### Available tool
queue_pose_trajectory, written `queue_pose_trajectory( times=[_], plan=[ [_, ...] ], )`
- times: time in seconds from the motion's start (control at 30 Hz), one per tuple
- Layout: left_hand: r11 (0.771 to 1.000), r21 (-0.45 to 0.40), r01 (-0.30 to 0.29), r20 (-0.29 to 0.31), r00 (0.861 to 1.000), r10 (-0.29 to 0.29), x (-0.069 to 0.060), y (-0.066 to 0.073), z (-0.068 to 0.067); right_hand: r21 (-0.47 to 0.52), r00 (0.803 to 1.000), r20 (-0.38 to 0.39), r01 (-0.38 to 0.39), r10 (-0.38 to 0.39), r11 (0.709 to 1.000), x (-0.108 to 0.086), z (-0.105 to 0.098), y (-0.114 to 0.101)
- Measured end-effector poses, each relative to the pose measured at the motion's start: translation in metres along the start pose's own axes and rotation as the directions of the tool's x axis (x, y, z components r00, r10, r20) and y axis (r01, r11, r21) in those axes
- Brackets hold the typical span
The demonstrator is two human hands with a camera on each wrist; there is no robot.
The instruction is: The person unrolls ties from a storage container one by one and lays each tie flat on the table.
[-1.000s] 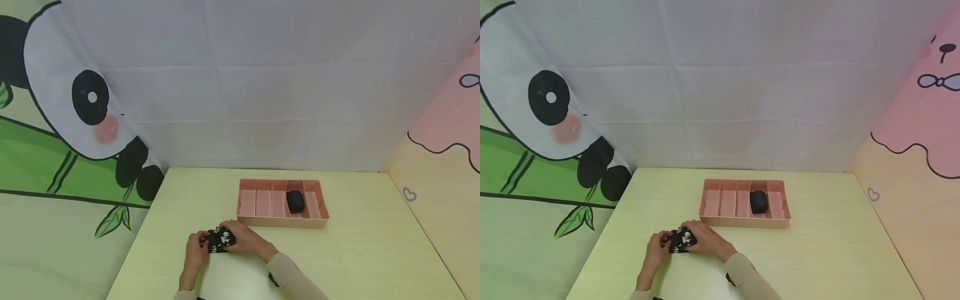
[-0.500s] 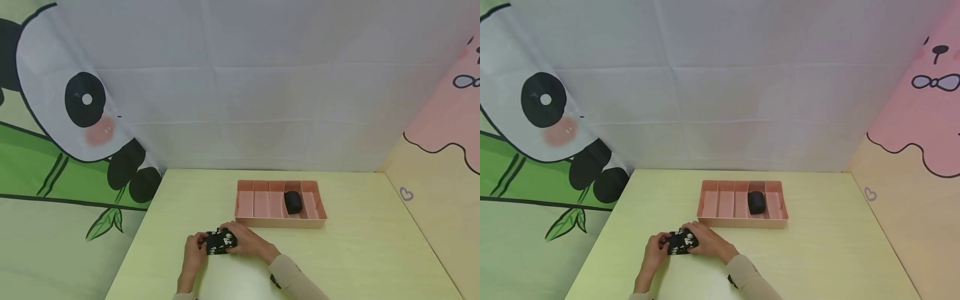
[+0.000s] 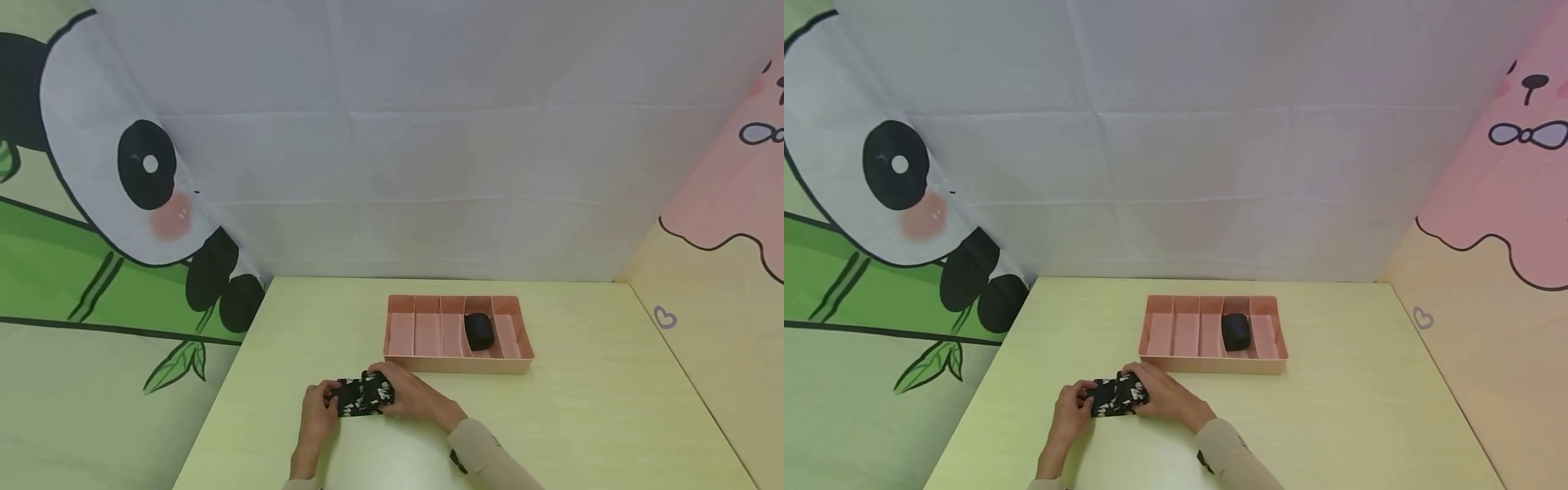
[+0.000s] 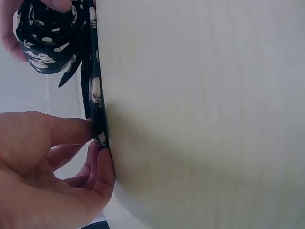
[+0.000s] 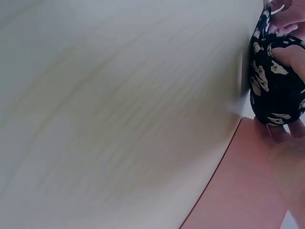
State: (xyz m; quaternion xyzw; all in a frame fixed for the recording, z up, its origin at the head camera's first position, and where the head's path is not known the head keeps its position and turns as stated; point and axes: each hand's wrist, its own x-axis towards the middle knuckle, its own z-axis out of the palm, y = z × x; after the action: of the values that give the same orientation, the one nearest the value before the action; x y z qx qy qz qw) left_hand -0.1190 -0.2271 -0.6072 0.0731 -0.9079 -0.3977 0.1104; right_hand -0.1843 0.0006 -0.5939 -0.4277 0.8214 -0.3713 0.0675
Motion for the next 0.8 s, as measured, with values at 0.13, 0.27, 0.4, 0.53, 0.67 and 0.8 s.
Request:
queue_pose_trajectory(
  times=[0.13,0.27,0.4,0.53,0.67,0.8],
  plan=[
    [1.0,0.008,0.014,-0.016,1.0,-0.013,-0.001,0.006,0.0,-0.007,1.0,0.002,0.002,-0.002,1.0,-0.002,-0.001,0.001],
    [0.998,-0.046,0.045,-0.036,0.998,-0.047,-0.002,0.015,0.003,0.004,1.0,-0.009,0.009,-0.009,1.0,-0.003,0.0,0.001],
    [0.987,-0.123,0.106,-0.018,0.994,-0.109,-0.001,0.021,0.007,0.02,0.999,-0.039,0.031,-0.03,0.999,-0.004,0.002,0.003],
    [0.98,-0.148,0.135,0.014,0.991,-0.135,0.0,0.021,0.011,0.031,0.998,-0.049,0.037,-0.035,0.999,-0.005,0.003,0.004],
    [0.982,-0.144,0.124,0.032,0.992,-0.12,0.0,0.018,0.013,0.023,0.999,-0.035,0.01,-0.01,1.0,-0.006,0.002,0.006],
    [0.986,-0.132,0.098,0.021,0.995,-0.096,0.002,0.016,0.016,0.005,1.0,-0.022,-0.016,0.016,1.0,-0.008,0.0,0.007]
  ],
)
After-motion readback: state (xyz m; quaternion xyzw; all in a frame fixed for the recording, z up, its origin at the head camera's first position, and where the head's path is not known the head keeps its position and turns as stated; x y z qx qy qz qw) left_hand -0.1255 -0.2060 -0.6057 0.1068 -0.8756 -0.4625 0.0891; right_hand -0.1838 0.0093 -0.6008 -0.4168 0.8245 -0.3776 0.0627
